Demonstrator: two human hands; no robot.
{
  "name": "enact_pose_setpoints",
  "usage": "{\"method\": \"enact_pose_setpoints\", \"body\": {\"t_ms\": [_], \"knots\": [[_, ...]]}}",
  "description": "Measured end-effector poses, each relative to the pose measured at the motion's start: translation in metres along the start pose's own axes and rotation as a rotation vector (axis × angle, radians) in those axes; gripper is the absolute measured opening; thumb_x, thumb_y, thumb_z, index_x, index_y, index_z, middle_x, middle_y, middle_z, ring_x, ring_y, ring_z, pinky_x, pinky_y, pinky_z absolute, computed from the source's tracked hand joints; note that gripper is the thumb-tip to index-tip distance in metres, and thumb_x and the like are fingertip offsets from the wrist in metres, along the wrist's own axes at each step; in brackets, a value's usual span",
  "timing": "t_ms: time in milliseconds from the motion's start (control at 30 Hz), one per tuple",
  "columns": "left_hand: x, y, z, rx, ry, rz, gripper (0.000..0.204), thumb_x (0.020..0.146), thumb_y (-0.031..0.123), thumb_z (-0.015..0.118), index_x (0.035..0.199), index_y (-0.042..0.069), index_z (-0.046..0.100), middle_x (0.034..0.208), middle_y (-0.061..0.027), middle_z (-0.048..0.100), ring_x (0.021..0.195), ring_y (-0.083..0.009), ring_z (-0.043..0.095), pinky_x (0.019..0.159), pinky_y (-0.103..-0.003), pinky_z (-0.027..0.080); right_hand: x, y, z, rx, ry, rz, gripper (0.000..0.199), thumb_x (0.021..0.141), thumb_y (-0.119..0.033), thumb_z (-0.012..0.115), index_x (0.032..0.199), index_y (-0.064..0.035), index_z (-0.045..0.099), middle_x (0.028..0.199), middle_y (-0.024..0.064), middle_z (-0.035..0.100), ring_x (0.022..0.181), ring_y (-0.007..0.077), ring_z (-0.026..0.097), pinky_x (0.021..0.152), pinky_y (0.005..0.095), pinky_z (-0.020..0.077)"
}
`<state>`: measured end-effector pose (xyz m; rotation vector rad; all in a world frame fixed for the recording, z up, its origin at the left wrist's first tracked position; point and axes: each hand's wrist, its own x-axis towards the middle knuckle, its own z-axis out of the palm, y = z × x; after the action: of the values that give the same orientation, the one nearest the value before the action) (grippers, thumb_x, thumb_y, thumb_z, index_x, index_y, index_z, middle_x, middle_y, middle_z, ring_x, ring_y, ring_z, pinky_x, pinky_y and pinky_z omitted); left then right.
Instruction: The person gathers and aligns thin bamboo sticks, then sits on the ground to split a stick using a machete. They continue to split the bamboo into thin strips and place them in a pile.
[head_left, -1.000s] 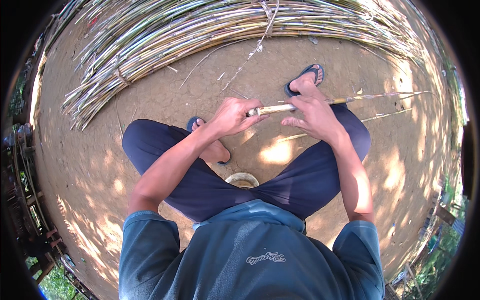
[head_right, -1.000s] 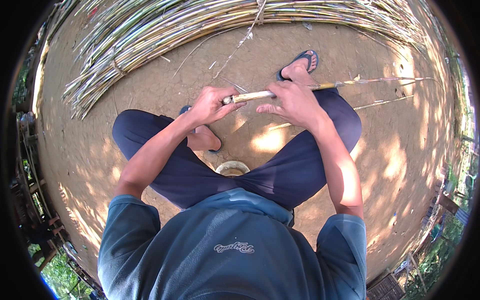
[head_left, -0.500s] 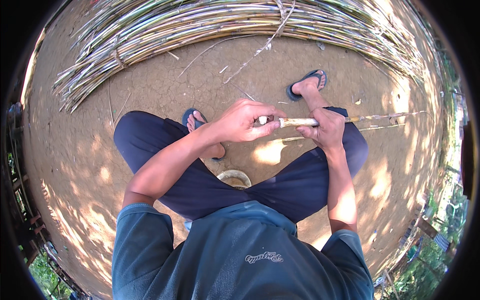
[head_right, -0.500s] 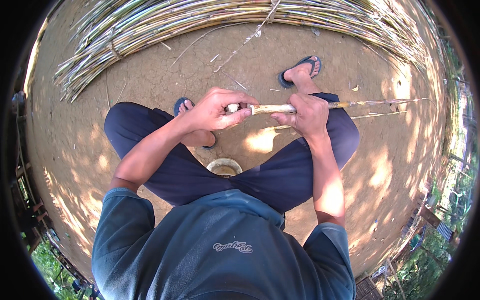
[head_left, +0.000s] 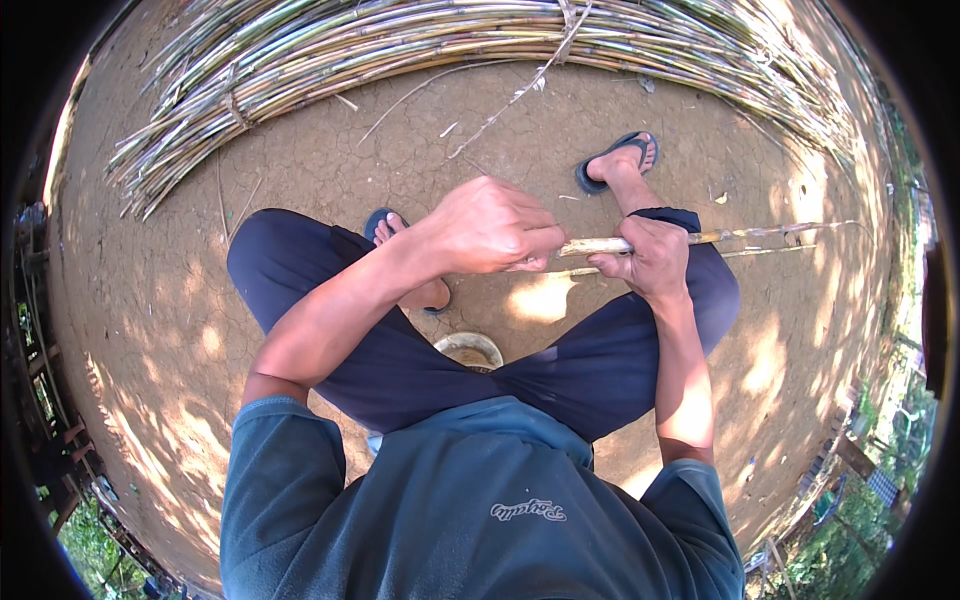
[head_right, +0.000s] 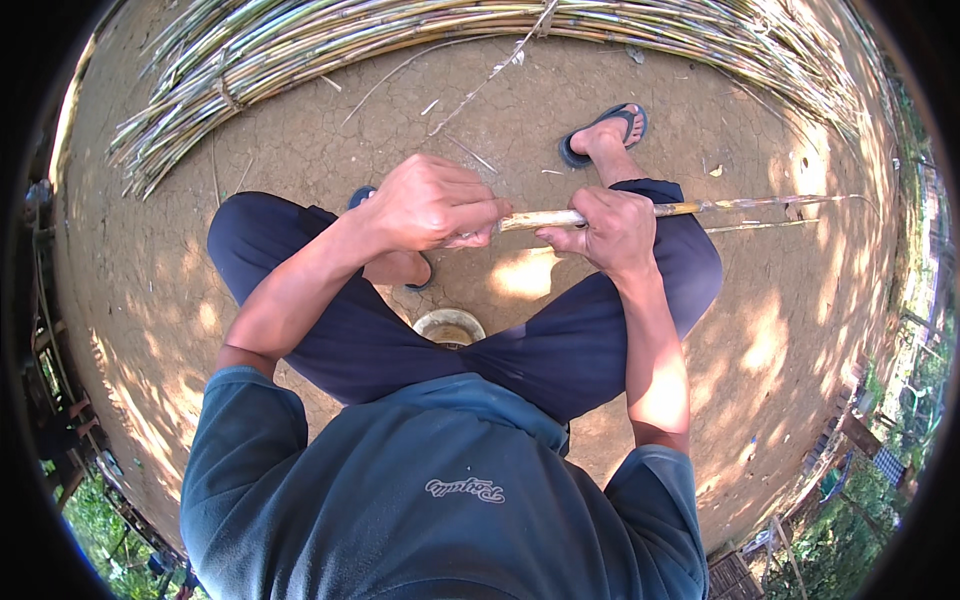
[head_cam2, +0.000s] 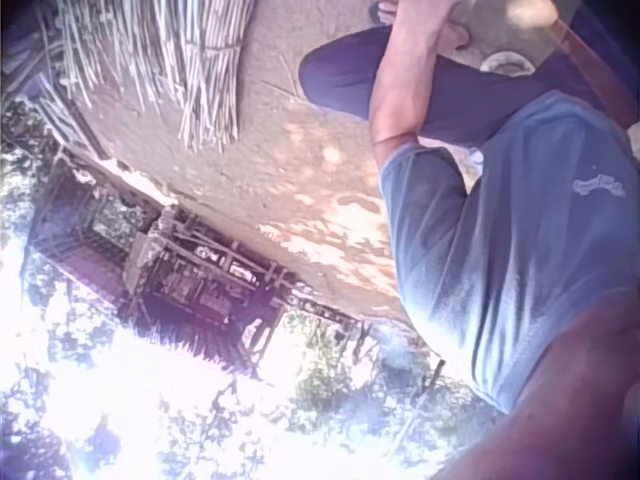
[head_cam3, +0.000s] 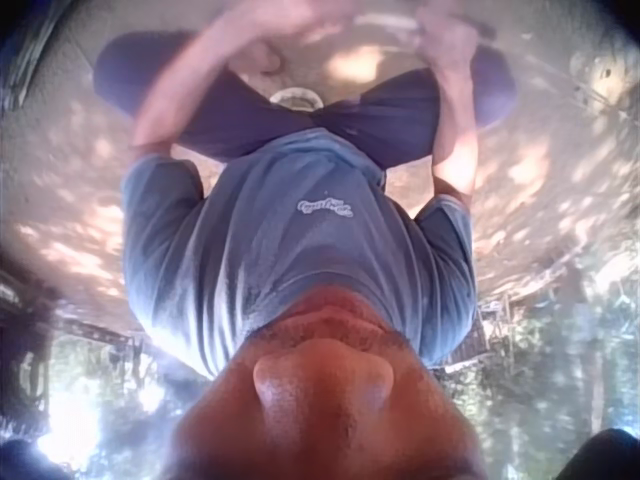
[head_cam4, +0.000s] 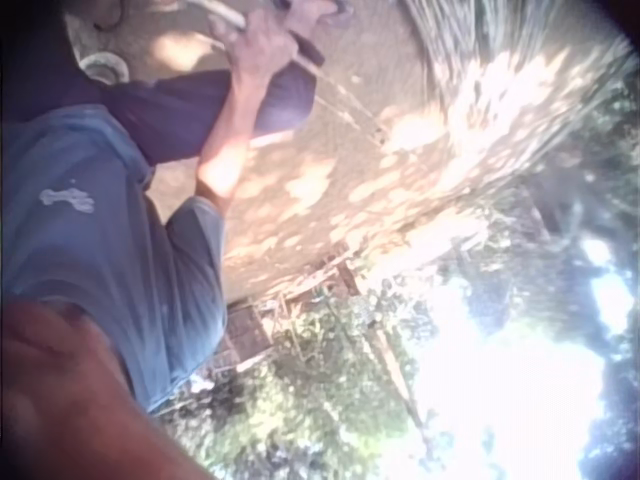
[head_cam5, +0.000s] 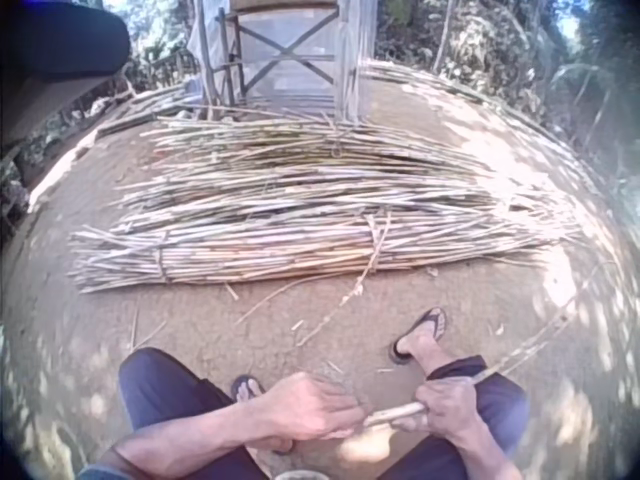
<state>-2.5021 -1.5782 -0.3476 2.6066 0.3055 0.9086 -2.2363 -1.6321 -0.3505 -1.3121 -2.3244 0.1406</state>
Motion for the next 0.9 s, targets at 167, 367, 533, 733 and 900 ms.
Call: {"method": "enact_pose_setpoints", "body": {"t_ms": [167, 367, 533, 733, 900], "knots": [[0.002, 0.004, 0.006, 0.224, -0.062, 0.093, 0.027, 0.069, 0.021, 0.071, 0.09, 0.006, 0.062, 0.065, -0.0002, 0.048, 0.061, -0.0155, 0.057, 0.052, -0.03, 0.048, -0.002, 0.001, 0.003, 0.015, -0.047, -0.001, 0.057, 0.065, -0.057, 0.077, 0.058, -0.0086, 0.049, 0.051, 0.0052, 0.048, 0.046, 0.0248, 0.053, 0.043, 0.0379, 0.04], [-0.003, -0.007, -0.006, 0.34, -0.174, 0.058, 0.023, 0.072, 0.022, 0.069, 0.085, 0.004, 0.062, 0.065, -0.0017, 0.052, 0.064, -0.0175, 0.061, 0.054, -0.032, 0.049, -0.004, -0.002, 0.005, 0.007, -0.244, 0.009, 0.055, 0.069, -0.057, 0.075, 0.059, -0.0088, 0.05, 0.051, 0.0062, 0.052, 0.047, 0.0261, 0.057, 0.044, 0.0384, 0.042], [-0.017, -0.017, -0.008, -0.181, -0.192, -0.479, 0.025, 0.091, 0.029, 0.061, 0.09, 0.006, 0.072, 0.075, -0.0114, 0.068, 0.066, -0.0273, 0.065, 0.06, -0.04, 0.05, -0.003, -0.004, 0.008, -0.003, -0.222, 0.05, 0.054, 0.072, -0.057, 0.074, 0.06, -0.009, 0.052, 0.05, 0.0071, 0.054, 0.047, 0.0275, 0.059, 0.045, 0.039, 0.0437], [-0.014, -0.015, 0.013, -0.405, -0.231, -0.838, 0.037, 0.101, 0.033, 0.048, 0.103, 0.004, 0.071, 0.091, -0.0198, 0.068, 0.089, -0.0362, 0.065, 0.077, -0.042, 0.051, -0.002, 0.001, 0.022, 0.021, -0.243, 0.088, 0.052, 0.074, -0.055, 0.073, 0.069, -0.0063, 0.057, 0.06, 0.0103, 0.059, 0.058, 0.0314, 0.062, 0.051, 0.0415, 0.0465], [-0.006, -0.021, 0.032, -0.397, 0.022, -0.747, 0.034, 0.097, 0.027, 0.051, 0.117, 0.002, 0.063, 0.108, -0.0207, 0.067, 0.102, -0.039, 0.063, 0.09, -0.045, 0.05, 0.001, 0.006, 0.033, 0.069, -0.374, 0.211, 0.045, 0.078, -0.049, 0.072, 0.089, -0.0073, 0.058, 0.073, 0.0119, 0.065, 0.069, 0.0351, 0.064, 0.06, 0.0469, 0.0485]]}}
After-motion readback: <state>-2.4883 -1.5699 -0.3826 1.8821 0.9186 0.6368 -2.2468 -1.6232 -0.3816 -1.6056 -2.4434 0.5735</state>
